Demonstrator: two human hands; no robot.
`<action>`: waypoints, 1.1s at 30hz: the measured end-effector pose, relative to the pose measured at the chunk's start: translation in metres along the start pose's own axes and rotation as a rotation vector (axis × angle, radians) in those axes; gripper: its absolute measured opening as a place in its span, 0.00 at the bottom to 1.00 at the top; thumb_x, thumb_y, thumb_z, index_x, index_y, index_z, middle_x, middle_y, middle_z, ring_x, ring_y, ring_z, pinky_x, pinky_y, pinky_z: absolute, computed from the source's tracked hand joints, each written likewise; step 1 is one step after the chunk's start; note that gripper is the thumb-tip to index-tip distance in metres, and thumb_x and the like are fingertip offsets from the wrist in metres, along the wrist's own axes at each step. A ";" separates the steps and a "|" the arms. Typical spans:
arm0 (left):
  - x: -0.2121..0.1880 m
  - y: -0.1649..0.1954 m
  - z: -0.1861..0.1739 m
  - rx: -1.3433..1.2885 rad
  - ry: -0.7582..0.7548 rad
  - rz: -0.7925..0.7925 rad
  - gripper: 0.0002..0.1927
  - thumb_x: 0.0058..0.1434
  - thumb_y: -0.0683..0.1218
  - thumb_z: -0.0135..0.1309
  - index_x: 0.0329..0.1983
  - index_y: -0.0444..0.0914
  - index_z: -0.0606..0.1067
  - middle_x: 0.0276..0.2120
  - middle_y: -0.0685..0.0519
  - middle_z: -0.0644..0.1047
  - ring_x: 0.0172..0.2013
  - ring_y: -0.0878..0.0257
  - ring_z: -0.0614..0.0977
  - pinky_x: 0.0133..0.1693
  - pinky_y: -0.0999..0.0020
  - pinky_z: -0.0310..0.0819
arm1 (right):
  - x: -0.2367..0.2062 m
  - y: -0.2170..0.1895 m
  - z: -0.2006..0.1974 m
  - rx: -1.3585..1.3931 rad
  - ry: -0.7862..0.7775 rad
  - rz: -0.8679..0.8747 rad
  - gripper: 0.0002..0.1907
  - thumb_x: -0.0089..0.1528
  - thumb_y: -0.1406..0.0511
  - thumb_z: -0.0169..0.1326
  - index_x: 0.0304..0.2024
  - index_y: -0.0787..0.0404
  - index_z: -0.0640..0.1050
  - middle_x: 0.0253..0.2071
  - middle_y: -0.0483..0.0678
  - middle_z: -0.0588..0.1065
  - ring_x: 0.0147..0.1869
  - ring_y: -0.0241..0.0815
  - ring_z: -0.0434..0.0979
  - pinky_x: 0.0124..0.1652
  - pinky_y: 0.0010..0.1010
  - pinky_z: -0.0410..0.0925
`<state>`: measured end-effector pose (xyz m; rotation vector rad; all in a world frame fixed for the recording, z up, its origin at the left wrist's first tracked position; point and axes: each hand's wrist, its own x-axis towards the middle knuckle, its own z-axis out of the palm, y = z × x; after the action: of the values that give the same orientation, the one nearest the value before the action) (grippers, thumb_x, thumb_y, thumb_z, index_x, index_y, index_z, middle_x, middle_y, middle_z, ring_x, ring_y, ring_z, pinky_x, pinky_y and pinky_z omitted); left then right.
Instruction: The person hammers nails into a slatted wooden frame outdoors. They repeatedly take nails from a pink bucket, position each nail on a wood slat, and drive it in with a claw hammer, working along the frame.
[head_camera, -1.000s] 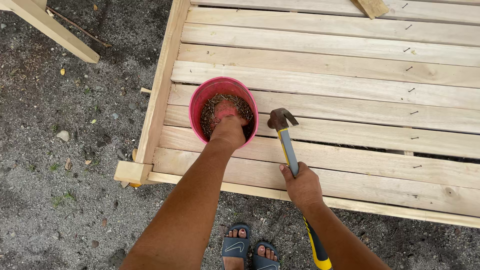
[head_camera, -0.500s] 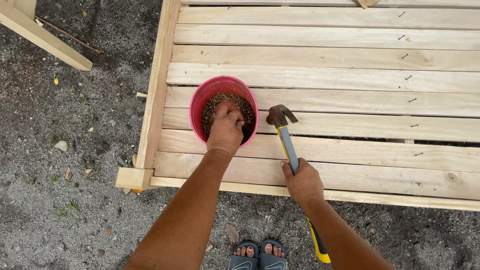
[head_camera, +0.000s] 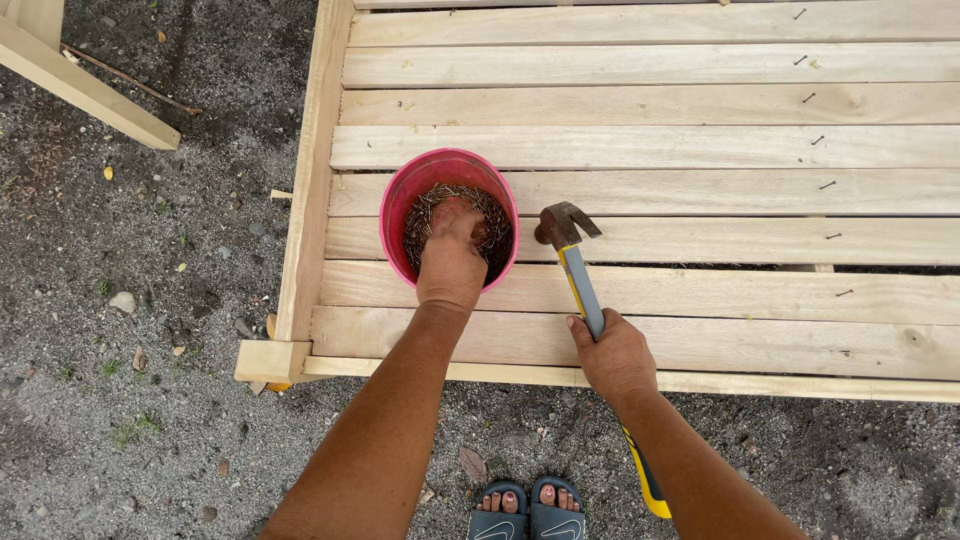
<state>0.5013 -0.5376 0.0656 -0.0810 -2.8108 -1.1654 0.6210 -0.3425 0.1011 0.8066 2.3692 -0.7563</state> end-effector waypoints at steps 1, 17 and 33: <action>-0.001 0.002 -0.001 0.001 0.001 -0.006 0.22 0.55 0.32 0.49 0.51 0.42 0.79 0.51 0.44 0.78 0.48 0.45 0.81 0.50 0.54 0.77 | -0.001 -0.001 -0.001 0.004 -0.004 0.013 0.27 0.66 0.43 0.48 0.45 0.59 0.77 0.33 0.54 0.80 0.40 0.49 0.83 0.45 0.46 0.74; -0.002 0.006 -0.003 0.036 0.103 0.113 0.05 0.59 0.41 0.57 0.37 0.42 0.82 0.43 0.46 0.80 0.44 0.46 0.82 0.46 0.54 0.78 | 0.000 -0.001 0.000 0.027 0.019 0.013 0.27 0.66 0.43 0.49 0.45 0.59 0.77 0.35 0.54 0.80 0.42 0.51 0.82 0.46 0.46 0.73; 0.004 -0.005 -0.001 -0.010 0.046 0.027 0.14 0.57 0.33 0.52 0.45 0.37 0.77 0.44 0.43 0.78 0.41 0.50 0.82 0.45 0.57 0.78 | 0.001 0.002 0.001 0.053 0.026 -0.060 0.27 0.66 0.44 0.50 0.45 0.61 0.77 0.34 0.54 0.79 0.41 0.50 0.82 0.46 0.45 0.73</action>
<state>0.4969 -0.5417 0.0636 -0.0910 -2.7558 -1.1608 0.6215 -0.3416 0.0992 0.7747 2.4150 -0.8416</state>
